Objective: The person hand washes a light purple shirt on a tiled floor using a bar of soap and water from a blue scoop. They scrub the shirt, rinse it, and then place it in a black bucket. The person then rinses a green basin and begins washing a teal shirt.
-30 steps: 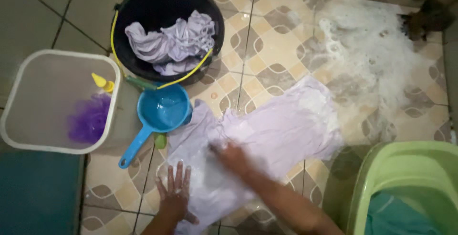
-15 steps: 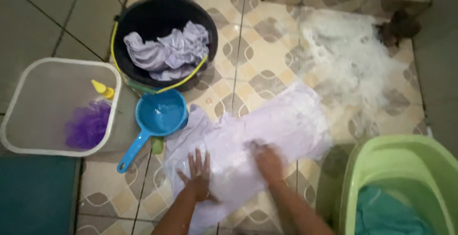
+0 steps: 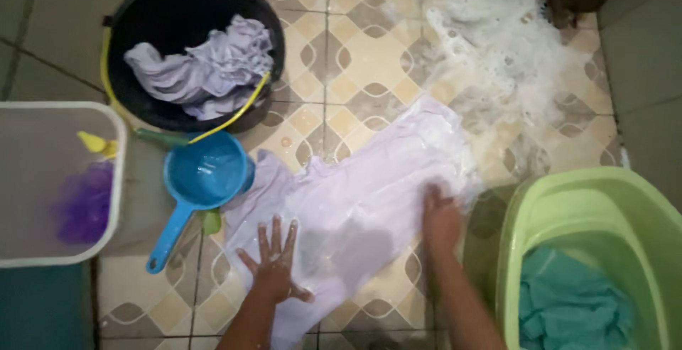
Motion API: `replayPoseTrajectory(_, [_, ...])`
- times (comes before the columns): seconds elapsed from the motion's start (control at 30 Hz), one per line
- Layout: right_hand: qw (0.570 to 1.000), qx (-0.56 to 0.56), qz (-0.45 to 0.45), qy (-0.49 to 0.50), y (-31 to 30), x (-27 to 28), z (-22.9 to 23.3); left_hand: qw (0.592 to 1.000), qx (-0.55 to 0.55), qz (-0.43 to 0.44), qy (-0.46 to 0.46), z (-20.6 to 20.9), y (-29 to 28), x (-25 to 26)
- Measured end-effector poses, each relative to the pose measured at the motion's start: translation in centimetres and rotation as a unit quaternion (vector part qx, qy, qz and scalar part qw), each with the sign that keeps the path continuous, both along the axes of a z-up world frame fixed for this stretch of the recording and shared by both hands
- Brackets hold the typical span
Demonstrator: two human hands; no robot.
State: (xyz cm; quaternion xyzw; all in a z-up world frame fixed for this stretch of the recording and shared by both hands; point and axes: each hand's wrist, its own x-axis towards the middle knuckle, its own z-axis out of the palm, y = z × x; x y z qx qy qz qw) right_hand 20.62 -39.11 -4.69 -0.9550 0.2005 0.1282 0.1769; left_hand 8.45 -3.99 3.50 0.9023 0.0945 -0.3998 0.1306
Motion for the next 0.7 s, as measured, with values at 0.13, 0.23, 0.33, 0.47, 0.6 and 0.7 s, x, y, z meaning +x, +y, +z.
replayPoseTrajectory(0.13, [0.963, 0.056, -0.113, -0.238, -0.6, 6.4, 4.7, 1.000, -0.004, 0.007, -0.009, 0.6, -0.5, 0.1])
replayPoseTrajectory(0.23, [0.862, 0.422, 0.141, -0.242, 9.7, -1.3, -0.4, 1.000, 0.004, -0.002, -0.006, 0.3, -0.7, 0.1])
replayPoseTrajectory(0.33, [0.870, 0.262, 0.304, -0.287, 9.3, -0.4, -3.8, 1.000, 0.001, -0.011, 0.001, -0.4, -0.3, 0.0])
replayPoseTrajectory(0.47, [0.931, -0.076, 0.303, -0.186, 5.9, 6.2, -5.0, 0.999, 0.008, -0.018, -0.033, -0.7, -0.4, -0.4])
replayPoseTrajectory(0.6, [0.983, -0.037, 0.091, -0.157, 2.5, 13.9, -2.7, 0.999, 0.005, -0.020, -0.043, -0.9, -0.3, 0.2])
replayPoseTrajectory(0.7, [0.971, 0.015, 0.214, -0.108, 11.8, 7.7, -6.2, 0.999, 0.006, -0.028, -0.027, -1.4, -0.3, -0.6])
